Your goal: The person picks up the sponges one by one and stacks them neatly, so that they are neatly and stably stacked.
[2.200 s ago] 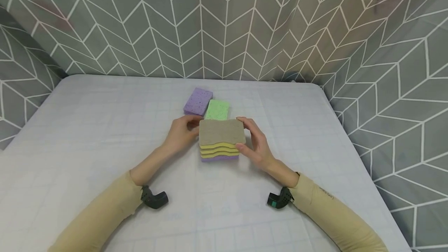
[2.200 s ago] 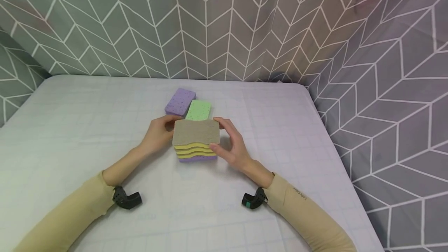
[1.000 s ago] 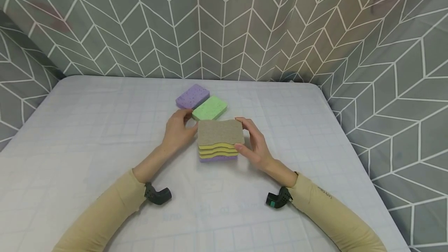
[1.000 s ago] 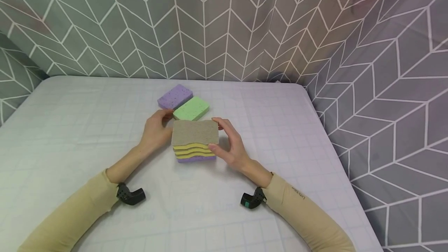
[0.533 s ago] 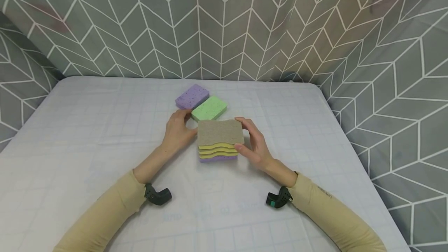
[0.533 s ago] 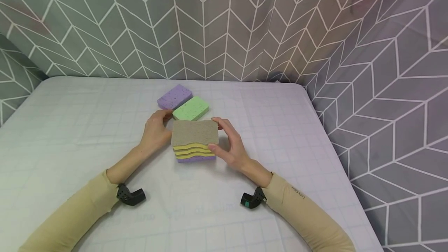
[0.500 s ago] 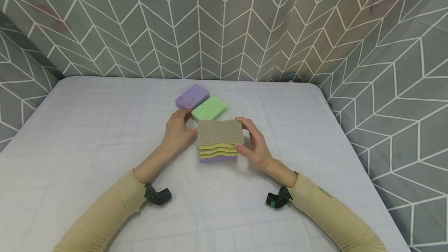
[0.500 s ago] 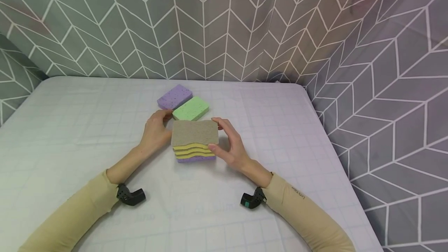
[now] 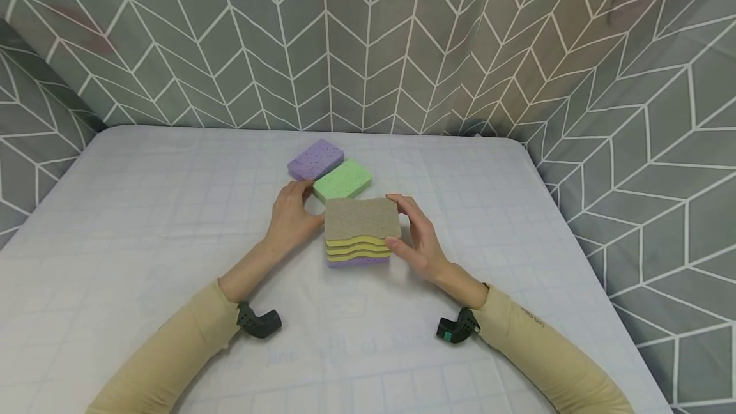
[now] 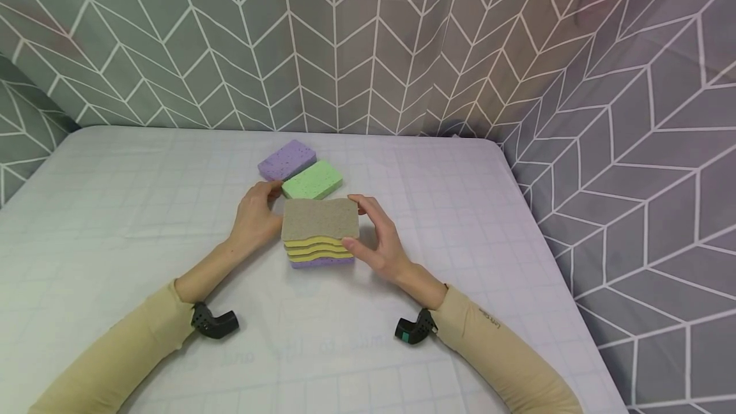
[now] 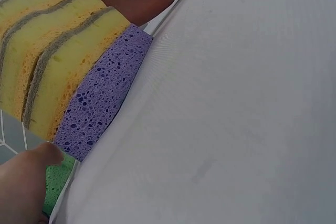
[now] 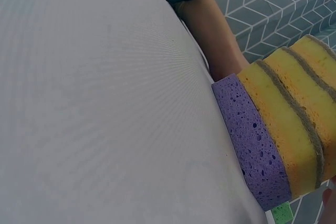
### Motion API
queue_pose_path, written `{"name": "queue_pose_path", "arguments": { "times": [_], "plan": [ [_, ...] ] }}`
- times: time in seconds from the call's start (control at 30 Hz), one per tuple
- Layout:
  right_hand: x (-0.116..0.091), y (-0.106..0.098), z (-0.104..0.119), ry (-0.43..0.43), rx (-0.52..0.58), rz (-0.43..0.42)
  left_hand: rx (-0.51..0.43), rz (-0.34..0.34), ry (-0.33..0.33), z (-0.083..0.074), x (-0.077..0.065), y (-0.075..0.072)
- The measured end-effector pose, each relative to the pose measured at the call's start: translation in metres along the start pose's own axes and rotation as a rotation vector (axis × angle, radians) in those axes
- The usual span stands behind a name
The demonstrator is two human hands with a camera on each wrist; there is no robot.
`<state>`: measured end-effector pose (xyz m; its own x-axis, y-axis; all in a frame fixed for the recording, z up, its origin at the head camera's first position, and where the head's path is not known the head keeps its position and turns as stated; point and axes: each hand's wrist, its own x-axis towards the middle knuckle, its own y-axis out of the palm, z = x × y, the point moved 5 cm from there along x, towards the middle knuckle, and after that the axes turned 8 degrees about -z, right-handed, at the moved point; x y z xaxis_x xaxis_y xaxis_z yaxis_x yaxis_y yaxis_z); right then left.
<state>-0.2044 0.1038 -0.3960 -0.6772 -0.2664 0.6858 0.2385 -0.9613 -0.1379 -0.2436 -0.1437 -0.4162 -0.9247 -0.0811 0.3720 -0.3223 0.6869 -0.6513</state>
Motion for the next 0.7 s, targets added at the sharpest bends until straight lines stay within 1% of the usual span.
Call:
{"name": "queue_pose_path", "arguments": {
  "times": [0.23, 0.47, 0.6, 0.7],
  "plan": [
    [-0.0004, 0.0001, -0.0017, 0.004, -0.014, 0.003, -0.009, -0.013, 0.005, 0.0014, -0.0004, 0.0002],
    [-0.0014, -0.0009, -0.0024, 0.016, -0.019, -0.001, -0.031, -0.019, -0.018, 0.0028, -0.0027, -0.0012],
    [-0.0014, -0.0003, -0.0015, 0.017, -0.019, 0.003, -0.057, -0.027, -0.022, 0.0028, -0.0040, -0.0022],
    [-0.0013, 0.0001, -0.0004, 0.010, -0.019, 0.007, -0.090, -0.049, -0.018, 0.0025, -0.0045, -0.0035]
  ]
}}
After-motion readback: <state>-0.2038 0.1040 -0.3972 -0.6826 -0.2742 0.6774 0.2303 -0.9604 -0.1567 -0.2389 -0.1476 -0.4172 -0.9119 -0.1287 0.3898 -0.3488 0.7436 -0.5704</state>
